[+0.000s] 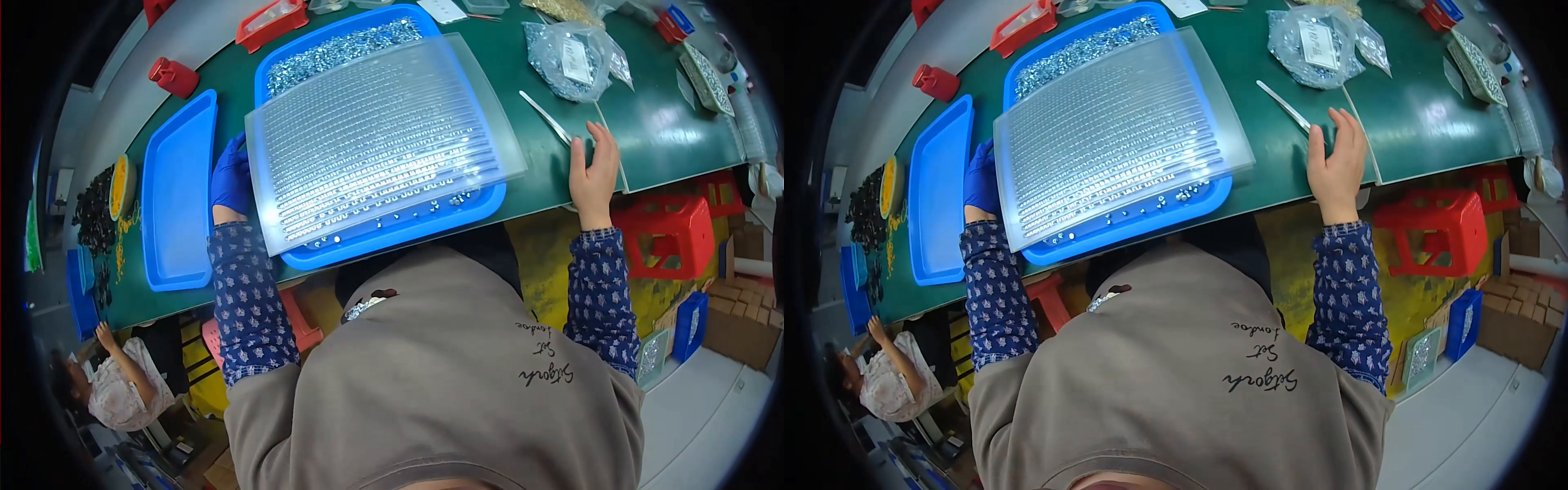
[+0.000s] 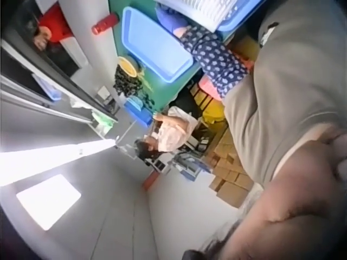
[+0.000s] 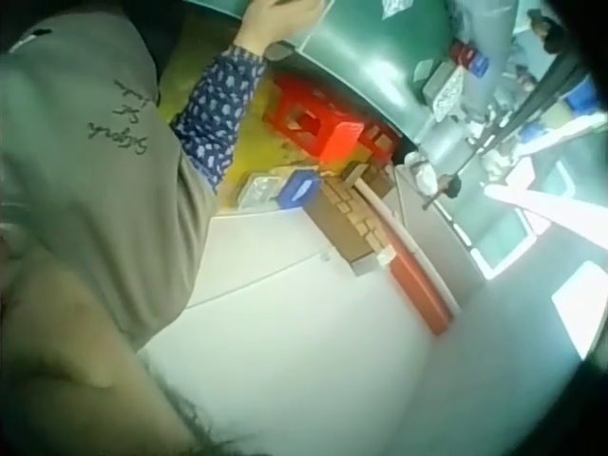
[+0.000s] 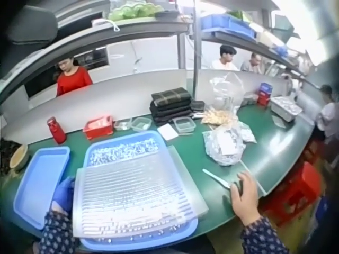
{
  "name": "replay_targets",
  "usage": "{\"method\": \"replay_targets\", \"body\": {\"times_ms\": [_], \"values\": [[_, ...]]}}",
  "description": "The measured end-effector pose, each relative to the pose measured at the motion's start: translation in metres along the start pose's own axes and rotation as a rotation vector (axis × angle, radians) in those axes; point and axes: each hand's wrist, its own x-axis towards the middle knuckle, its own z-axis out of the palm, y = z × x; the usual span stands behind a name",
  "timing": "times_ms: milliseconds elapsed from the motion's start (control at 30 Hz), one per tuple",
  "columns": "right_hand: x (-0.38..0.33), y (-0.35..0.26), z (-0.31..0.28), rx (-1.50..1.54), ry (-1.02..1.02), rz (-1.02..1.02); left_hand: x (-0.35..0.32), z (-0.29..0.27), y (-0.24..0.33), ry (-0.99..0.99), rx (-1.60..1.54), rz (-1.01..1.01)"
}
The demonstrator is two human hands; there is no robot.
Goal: Sorting and inspecting small components on a grid template using tweezers at a production workstation.
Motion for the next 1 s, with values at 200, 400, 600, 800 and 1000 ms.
{"method": "replay_targets", "body": {"times_ms": [200,400,600,800,1000], "values": [[0.000,-0.005,0.001,-0.004,-0.015,0.033,0.010,-0.016,-0.005,-0.042,0.054,0.022],[-0.003,-0.001,0.001,0.107,-0.002,0.091,0.001,-0.004,0.002,-0.083,0.035,-0.019],[0.003,-0.001,0.003,0.109,0.016,0.089,0.011,-0.018,-0.002,-0.081,0.006,-0.062],[0.001,0.000,0.004,0.118,0.022,0.087,0.024,-0.042,-0.004,-0.305,-0.053,-0.098],[-0.001,-0.001,0.003,0.112,0.024,0.078,0.003,-0.007,0.002,-0.033,-0.081,-0.071]]}}
